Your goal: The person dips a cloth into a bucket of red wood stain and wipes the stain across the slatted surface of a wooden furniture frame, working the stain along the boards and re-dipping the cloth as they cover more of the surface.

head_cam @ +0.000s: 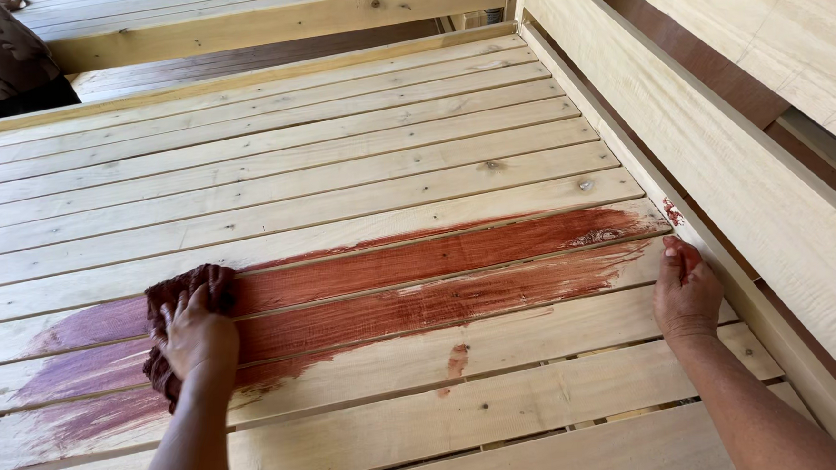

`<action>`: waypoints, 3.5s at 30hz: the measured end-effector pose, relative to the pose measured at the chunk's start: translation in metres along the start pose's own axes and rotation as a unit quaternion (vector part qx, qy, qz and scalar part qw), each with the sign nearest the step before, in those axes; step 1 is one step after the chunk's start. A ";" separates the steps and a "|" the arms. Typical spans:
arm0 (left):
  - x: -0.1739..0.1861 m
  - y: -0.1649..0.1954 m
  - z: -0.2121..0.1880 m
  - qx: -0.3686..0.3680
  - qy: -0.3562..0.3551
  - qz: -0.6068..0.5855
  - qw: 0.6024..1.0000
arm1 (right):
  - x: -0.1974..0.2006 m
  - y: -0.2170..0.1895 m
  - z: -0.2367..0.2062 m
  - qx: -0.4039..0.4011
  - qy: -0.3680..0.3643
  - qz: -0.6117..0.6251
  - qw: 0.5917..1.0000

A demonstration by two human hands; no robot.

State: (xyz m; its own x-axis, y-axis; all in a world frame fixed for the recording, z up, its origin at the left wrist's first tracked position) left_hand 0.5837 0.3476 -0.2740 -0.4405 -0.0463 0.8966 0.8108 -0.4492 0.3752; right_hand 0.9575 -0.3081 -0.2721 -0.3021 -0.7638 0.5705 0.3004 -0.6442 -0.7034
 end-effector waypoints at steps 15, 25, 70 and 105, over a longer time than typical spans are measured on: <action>-0.123 0.453 -0.246 -0.397 -0.151 -0.176 0.888 | 0.005 -0.011 -0.015 0.056 0.061 0.200 0.976; -0.118 0.571 -0.292 -0.424 -0.273 -0.059 0.862 | 0.004 -0.005 -0.017 -0.007 0.082 0.329 0.941; -0.091 0.482 -0.233 -0.491 -0.136 -0.084 0.856 | 0.000 0.010 -0.005 0.025 0.056 0.318 0.946; -0.109 0.608 -0.276 -0.448 -0.189 -0.093 0.869 | 0.002 0.004 -0.001 -0.030 0.074 0.402 0.912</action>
State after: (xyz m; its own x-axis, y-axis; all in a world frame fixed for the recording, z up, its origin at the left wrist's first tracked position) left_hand 1.0183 -0.1667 -0.2088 -0.2366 0.3214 0.9169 0.0400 -0.9397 0.3397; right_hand 0.9571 -0.3121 -0.2743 -0.1253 -0.9719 -0.1994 0.4302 0.1279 -0.8936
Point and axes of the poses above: each hand's wrist, its own z-axis towards the middle knuckle, its own x-axis out of the back of the hand, y = z × x, the point moved 10 cm from there along z, towards the middle knuckle, and after that the axes turned 1 degree about -x, right-handed, at the moved point
